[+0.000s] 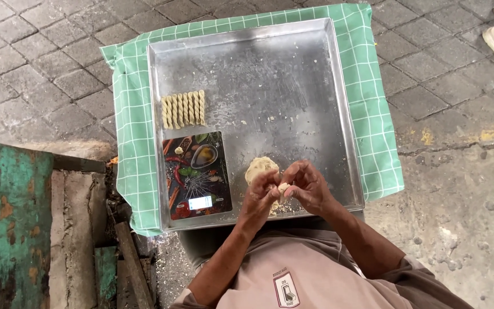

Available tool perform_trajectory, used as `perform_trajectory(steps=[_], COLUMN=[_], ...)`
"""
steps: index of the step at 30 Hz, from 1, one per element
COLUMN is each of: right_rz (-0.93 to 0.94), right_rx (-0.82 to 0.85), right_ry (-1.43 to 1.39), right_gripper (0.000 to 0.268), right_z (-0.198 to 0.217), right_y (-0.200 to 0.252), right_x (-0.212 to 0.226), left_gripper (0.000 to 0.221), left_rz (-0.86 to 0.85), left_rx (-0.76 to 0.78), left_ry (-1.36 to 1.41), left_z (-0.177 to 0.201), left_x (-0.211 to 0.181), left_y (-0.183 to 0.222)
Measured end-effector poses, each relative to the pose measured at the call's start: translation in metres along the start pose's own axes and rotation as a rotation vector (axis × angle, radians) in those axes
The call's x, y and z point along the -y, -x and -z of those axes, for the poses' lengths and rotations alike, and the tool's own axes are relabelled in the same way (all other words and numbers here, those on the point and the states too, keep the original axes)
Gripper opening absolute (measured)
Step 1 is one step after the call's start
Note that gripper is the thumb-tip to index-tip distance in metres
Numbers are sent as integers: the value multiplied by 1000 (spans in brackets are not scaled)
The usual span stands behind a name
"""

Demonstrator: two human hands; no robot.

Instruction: A person is preparing twisted dough snacks by pinching off portions, rolling them into thin strips, and twisting them into shapes on a metal tray.

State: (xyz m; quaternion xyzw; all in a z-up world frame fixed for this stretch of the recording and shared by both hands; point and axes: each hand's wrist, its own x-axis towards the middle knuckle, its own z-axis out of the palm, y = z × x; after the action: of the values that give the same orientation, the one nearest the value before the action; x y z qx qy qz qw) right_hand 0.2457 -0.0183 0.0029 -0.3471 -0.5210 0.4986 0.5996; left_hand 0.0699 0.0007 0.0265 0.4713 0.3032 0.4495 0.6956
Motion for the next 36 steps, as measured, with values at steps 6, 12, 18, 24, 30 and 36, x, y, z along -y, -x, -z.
perform_trajectory(steps=[6, 12, 18, 24, 30, 36], right_rz=[-106, -146, -53, 38, 37, 61], right_rx=[-116, -139, -98, 50, -128, -139], right_ry=[27, 94, 291, 382, 470, 349], right_gripper=[33, 34, 44, 38, 20, 31], right_z=[-14, -30, -9, 0, -13, -23], right_y=[-1, 0, 2, -11, -4, -10], right_x=[3, 17, 1, 5, 9, 27], left_gripper=[39, 25, 19, 24, 28, 22], left_rz=[-179, -108, 133, 82, -13, -13], left_rx=[-83, -175, -264, -195, -217, -255], left_ry=[-270, -181, 347, 292, 34, 116], left_z=[9, 0, -1, -6, -4, -12], left_x=[14, -19, 18, 17, 11, 0], left_y=[-2, -4, -2, 5, 0, -9])
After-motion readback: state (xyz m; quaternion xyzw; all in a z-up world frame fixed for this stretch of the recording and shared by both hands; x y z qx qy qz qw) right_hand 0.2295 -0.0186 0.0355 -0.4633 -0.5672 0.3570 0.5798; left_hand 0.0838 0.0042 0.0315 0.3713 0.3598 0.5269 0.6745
